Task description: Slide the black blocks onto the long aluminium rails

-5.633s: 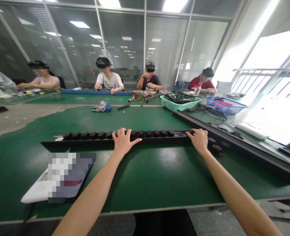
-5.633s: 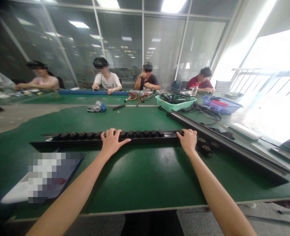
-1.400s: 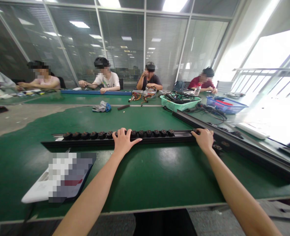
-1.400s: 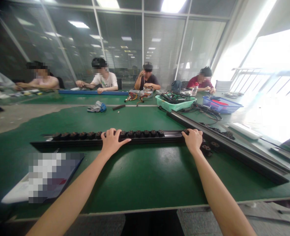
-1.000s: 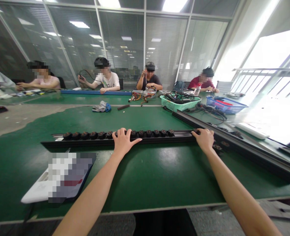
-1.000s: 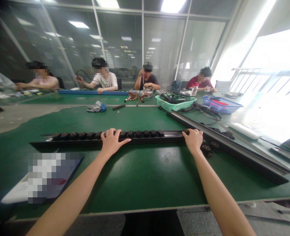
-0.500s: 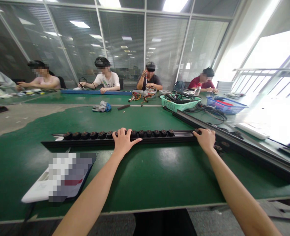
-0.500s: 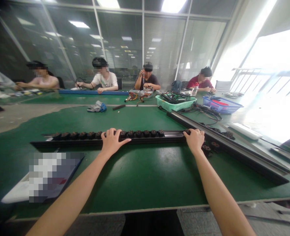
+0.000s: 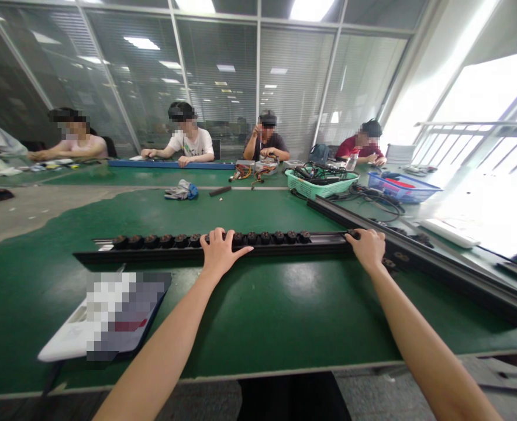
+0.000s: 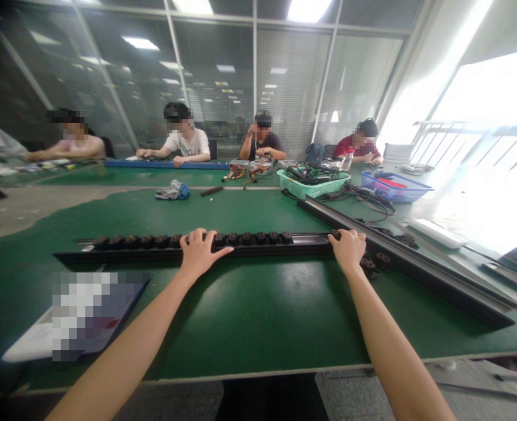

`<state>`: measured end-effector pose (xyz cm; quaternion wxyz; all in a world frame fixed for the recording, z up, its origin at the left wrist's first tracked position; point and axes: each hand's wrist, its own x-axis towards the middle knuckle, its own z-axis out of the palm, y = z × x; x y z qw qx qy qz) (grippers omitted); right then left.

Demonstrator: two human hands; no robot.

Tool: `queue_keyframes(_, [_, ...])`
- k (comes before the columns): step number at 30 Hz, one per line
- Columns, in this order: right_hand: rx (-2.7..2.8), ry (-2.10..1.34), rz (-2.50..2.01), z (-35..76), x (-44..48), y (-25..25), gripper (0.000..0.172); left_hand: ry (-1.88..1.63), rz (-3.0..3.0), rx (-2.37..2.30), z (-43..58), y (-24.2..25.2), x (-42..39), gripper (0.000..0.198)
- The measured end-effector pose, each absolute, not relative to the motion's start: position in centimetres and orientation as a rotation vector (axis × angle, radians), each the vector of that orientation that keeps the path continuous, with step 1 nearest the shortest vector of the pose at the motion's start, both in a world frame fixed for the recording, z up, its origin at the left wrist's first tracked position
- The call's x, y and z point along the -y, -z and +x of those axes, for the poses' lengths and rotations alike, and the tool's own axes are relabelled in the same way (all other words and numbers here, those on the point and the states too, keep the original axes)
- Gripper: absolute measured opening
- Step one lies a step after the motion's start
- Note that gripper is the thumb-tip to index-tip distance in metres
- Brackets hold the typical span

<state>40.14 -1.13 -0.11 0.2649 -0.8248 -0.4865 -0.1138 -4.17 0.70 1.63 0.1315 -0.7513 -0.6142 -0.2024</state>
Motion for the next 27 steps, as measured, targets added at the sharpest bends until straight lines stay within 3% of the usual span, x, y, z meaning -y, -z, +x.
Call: queue_keyframes(27, [1.339,0.369,-2.252,41.3,0.8,0.6,0.045,0.609,-2.187,1.770,-4.2,-1.6,-0.7,0.084])
